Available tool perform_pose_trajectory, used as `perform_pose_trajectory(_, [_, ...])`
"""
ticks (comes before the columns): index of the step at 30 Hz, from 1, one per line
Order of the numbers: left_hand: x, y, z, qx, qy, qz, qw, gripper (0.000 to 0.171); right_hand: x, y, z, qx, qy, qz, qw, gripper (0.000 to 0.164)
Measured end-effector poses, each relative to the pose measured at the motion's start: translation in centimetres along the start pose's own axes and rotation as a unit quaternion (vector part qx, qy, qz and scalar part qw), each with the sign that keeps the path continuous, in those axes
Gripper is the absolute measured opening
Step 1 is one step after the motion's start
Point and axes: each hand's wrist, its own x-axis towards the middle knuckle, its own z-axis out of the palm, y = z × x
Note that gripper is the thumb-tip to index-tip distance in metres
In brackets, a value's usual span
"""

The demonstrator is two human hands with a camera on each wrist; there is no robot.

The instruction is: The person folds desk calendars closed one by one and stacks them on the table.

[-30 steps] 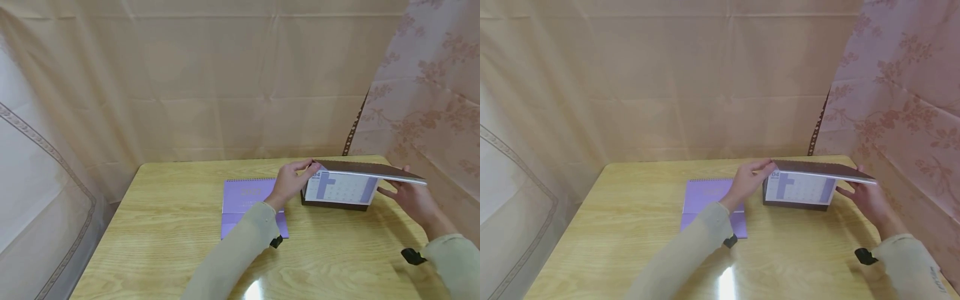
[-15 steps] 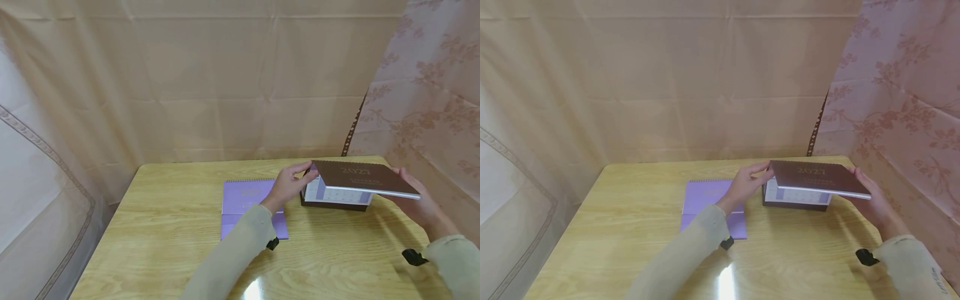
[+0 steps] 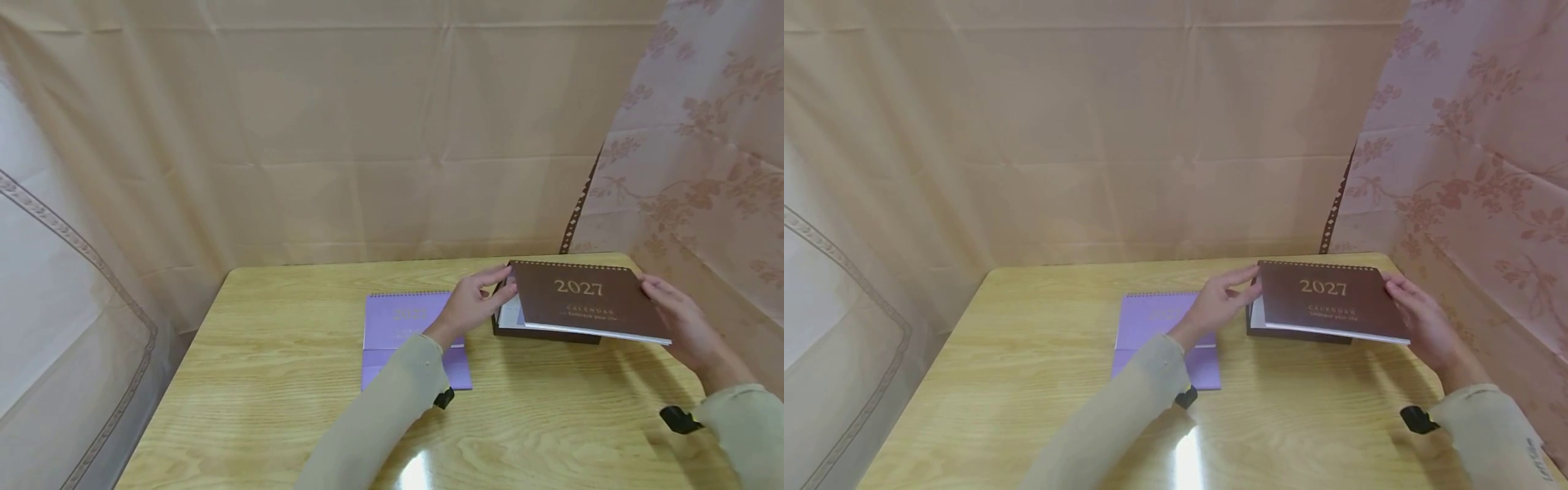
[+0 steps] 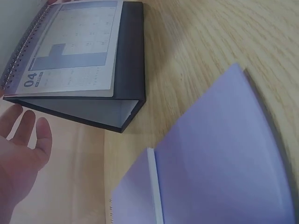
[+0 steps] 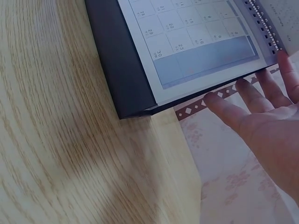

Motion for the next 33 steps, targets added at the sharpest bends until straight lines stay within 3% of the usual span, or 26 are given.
perform_pose_trajectory(3, [0.0,-0.1,0.0,0.005,0.0,-0.004,1.0,0.043,0.1,0.5,-0.2,-0.018,0.013,-0.013,1.0,0.042])
perform_pose_trajectory(9, [-0.1,-0.2,0.2,0.006,0.008,-0.021,0.9997,0.047,0.4,1.3,-0.4,-0.01,-0.018,-0.07,0.997,0.043])
perform_pose_trajectory(18, [-0.4,-0.2,0.2,0.009,0.01,-0.027,0.9996,0.049,0.4,1.5,-0.1,-0.035,0.047,-0.061,0.996,0.039])
perform_pose_trajectory(27, [-0.4,-0.3,0.5,0.012,0.015,-0.035,0.9992,0.049,0.8,1.7,0.0,0.013,0.053,-0.075,0.996,0.04])
perform_pose_trajectory(33, [-0.5,-0.4,0.5,0.02,0.018,-0.045,0.9986,0.047,0.9,2.1,0.1,-0.03,0.07,-0.067,0.995,0.037])
